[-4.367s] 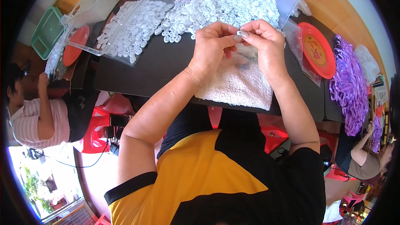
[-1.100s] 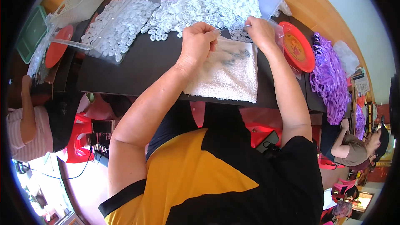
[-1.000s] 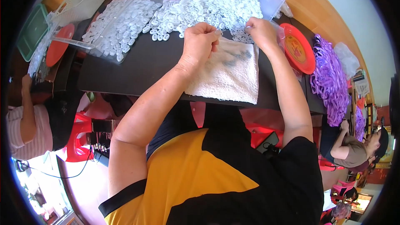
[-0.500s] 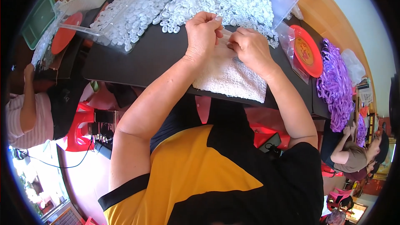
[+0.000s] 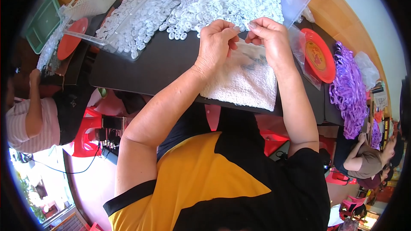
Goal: Sorting and inspecting small white plastic components on a table in a workshop.
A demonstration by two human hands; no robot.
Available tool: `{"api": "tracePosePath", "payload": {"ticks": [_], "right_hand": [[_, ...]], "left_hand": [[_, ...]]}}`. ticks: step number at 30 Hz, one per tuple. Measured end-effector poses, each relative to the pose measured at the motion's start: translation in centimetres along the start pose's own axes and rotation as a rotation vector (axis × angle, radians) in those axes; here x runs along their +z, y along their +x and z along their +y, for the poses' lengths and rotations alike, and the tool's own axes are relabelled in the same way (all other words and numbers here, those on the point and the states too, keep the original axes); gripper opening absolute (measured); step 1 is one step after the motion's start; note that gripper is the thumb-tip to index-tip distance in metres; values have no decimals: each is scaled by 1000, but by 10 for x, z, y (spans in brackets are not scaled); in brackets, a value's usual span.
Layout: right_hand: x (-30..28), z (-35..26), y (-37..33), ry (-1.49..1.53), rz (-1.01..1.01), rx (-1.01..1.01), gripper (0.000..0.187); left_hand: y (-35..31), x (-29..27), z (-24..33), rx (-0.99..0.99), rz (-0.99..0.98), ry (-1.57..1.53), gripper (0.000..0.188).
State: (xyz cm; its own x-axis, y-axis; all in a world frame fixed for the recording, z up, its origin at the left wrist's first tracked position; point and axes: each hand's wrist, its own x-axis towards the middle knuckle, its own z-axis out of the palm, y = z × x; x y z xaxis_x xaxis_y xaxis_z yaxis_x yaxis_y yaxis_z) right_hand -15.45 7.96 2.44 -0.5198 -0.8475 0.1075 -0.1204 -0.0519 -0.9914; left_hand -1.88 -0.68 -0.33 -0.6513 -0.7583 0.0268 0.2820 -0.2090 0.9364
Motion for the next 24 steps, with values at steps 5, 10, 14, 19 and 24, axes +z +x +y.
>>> {"api": "tracePosePath", "payload": {"ticks": [5,10,14,19,24], "right_hand": [[0,3,-1,37,6,2,15],[4,2,-6,69,53,-27,14],[7,0,-9,59,68,-35,13],[9,0,-12,22,88,-67,15],[13,-1,-14,17,117,-84,16]], "left_hand": [[0,1,0,-17,-4,8,16],[-2,2,1,-38,-8,-7,16],[-3,3,1,-32,-10,-7,16],[-4,3,1,-33,-2,6,16],[-4,2,1,-29,-6,15,15]]}}
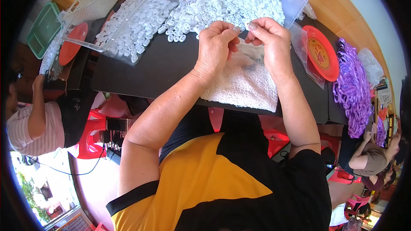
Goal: Sorting and inspecting small white plastic components on a table in a workshop.
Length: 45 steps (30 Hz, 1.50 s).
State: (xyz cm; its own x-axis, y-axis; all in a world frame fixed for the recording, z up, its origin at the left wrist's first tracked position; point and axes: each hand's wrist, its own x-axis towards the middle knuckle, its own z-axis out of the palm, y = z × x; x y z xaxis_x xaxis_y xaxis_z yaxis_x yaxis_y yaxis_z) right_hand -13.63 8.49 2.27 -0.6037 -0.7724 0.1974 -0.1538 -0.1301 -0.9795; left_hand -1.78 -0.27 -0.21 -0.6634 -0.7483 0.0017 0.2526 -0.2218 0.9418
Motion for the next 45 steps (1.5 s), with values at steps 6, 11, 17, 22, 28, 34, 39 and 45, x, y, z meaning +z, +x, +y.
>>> {"api": "tracePosePath", "payload": {"ticks": [6,11,17,22,28,34,39,45], "right_hand": [[0,0,-1,11,17,-6,16],[-2,-1,-1,29,10,-8,16],[-2,-1,-1,43,12,-14,16],[-3,0,-1,12,-21,1,13],[-3,-1,-2,3,-17,5,13],[-2,-2,-2,24,-40,23,13],[-1,0,-2,50,-71,23,13],[-5,-4,-1,51,-109,107,13]], "left_hand": [[-1,1,0,0,1,-3,15],[-3,3,2,23,4,23,15],[-3,4,0,45,17,28,15],[-4,4,1,58,18,34,15],[-3,4,-1,57,24,33,15],[-4,4,-1,52,15,53,14],[-4,5,-2,69,-9,69,13],[-4,6,-2,58,-7,71,14]]}}
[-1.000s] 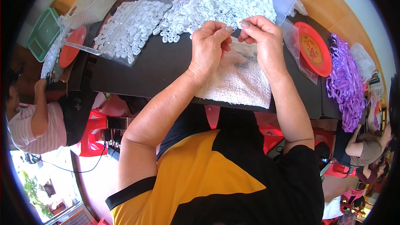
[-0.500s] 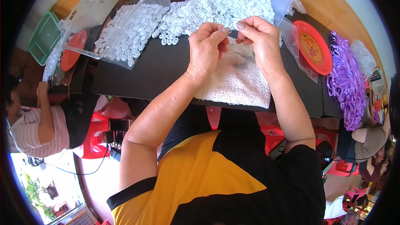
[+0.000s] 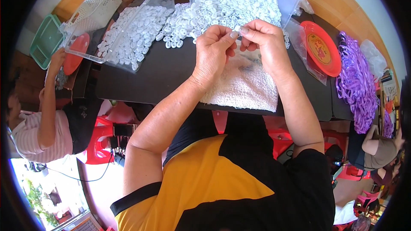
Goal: Sorting and inspecting small white plastic components on a table in a workshop.
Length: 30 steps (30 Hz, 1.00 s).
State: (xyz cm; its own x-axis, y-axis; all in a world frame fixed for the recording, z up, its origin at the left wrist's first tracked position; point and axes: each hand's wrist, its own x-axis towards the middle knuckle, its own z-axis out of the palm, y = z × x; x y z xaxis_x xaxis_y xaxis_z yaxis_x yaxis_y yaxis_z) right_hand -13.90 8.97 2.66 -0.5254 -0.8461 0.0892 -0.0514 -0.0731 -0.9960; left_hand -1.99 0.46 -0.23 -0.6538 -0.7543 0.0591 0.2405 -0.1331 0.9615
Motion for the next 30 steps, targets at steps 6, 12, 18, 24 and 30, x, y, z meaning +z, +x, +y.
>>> {"api": "tracePosePath", "payload": {"ticks": [6,12,18,24,30], "right_hand": [[-2,1,0,-32,-26,-15,14],[-13,-3,3,-28,-48,-32,14],[-28,-9,5,7,-187,20,16],[-32,-16,2,-2,-286,62,20],[-29,-17,-1,-44,-306,74,24]], "left_hand": [[0,-2,2,-26,-32,-25,12],[-1,0,6,17,-87,-110,10],[2,-3,5,105,-178,-102,19],[-4,-1,8,215,-281,33,36],[-9,1,12,229,-249,-14,31]]}}
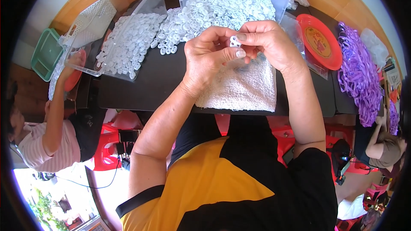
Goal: Sorting and inspecting small white plastic components on a table in a workshop.
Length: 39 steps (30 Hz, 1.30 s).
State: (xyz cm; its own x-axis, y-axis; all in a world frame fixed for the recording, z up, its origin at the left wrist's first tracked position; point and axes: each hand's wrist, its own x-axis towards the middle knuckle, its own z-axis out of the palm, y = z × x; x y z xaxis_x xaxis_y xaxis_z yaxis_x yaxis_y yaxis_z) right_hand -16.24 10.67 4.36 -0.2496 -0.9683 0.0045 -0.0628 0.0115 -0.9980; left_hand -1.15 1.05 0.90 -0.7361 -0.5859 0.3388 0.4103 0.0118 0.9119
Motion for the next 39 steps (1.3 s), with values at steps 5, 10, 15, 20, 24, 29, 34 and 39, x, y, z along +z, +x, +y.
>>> {"api": "tracePosePath", "payload": {"ticks": [5,10,15,20,24,29,34,39], "right_hand": [[1,0,-1,9,-17,10,27],[6,3,-2,137,-41,36,24],[8,4,-1,213,-68,42,22],[12,5,-2,317,-102,51,22],[13,7,-1,351,-124,56,21],[12,13,1,408,-123,83,20],[11,21,6,455,-171,61,19],[13,17,6,435,-131,82,22]], "left_hand": [[-2,0,6,27,-11,60,26],[-5,0,12,25,-25,73,20],[-5,-3,3,171,-9,167,19],[-9,-4,6,55,-18,51,24],[-10,-2,10,5,-14,-56,24],[-8,-4,6,2,-5,-35,23],[-4,-9,0,60,14,74,19],[-4,-6,-4,71,50,89,19]]}}
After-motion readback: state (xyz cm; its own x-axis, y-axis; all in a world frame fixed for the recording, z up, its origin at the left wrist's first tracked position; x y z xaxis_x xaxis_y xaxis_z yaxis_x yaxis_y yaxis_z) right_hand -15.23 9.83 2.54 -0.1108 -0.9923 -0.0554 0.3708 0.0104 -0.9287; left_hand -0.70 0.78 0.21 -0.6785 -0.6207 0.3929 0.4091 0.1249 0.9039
